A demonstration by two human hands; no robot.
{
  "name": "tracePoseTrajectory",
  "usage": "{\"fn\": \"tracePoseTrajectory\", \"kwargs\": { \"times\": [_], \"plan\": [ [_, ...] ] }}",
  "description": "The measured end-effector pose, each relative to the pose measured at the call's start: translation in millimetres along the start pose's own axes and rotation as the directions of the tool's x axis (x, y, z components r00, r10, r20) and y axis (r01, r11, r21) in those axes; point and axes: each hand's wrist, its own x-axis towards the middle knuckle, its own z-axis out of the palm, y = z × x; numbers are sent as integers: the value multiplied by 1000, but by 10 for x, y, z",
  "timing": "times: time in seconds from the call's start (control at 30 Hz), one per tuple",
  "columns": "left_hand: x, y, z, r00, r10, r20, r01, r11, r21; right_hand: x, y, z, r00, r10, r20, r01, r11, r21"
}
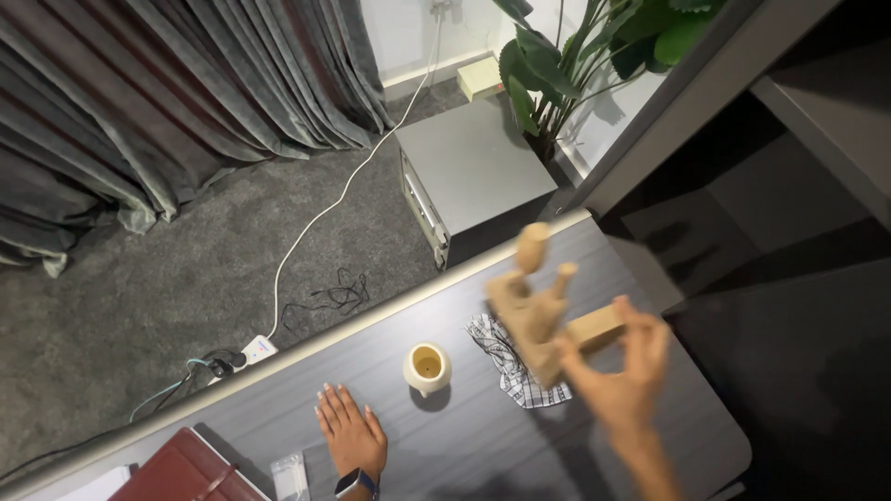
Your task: Wiping down decorative objects and the surface of an office desk with a cleaning cloth.
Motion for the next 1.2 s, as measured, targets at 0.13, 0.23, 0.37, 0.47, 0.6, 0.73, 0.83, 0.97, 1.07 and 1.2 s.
{"fn": "tracePoseTrajectory", "kwargs": {
  "times": [0.13,0.23,0.37,0.47,0.6,0.73,0.83,0.97,1.07,1.2],
  "plan": [
    [1,-4,-4,1000,-5,-2,5,1000,-7,-373,-123,459,998,63,28,-68,968,241],
    [-14,-16,-4,1000,-14,16,14,1000,8,-586,-211,720,989,144,36,-148,924,352],
    [-17,-13,-3,1000,0,-8,-1,1000,-12,-785,-238,889,997,73,18,-75,952,296],
    [-12,-22,-2,1000,-4,2,4,1000,-6,-892,-213,920,999,30,15,-33,958,286],
    [-13,-8,-22,1000,-17,15,17,1000,-7,-1023,-168,908,998,38,57,-52,958,280],
    [-42,-22,-2,1000,-8,-5,8,1000,-23,-1233,-139,902,998,-27,61,7,948,317],
    [-20,-10,-37,1000,6,5,-6,1000,-10,-1322,-151,918,995,-41,86,19,972,234],
    [-54,-8,-35,1000,-7,27,7,1000,-29,-1457,131,1004,987,1,158,-70,899,431],
    [-40,-10,-52,1000,-4,27,5,999,-39,-1503,559,1207,982,127,143,-189,761,621],
    [-45,-17,-103,1000,-13,25,14,998,-57,-1482,1067,1422,950,-16,311,-36,986,160]
  ]
}}
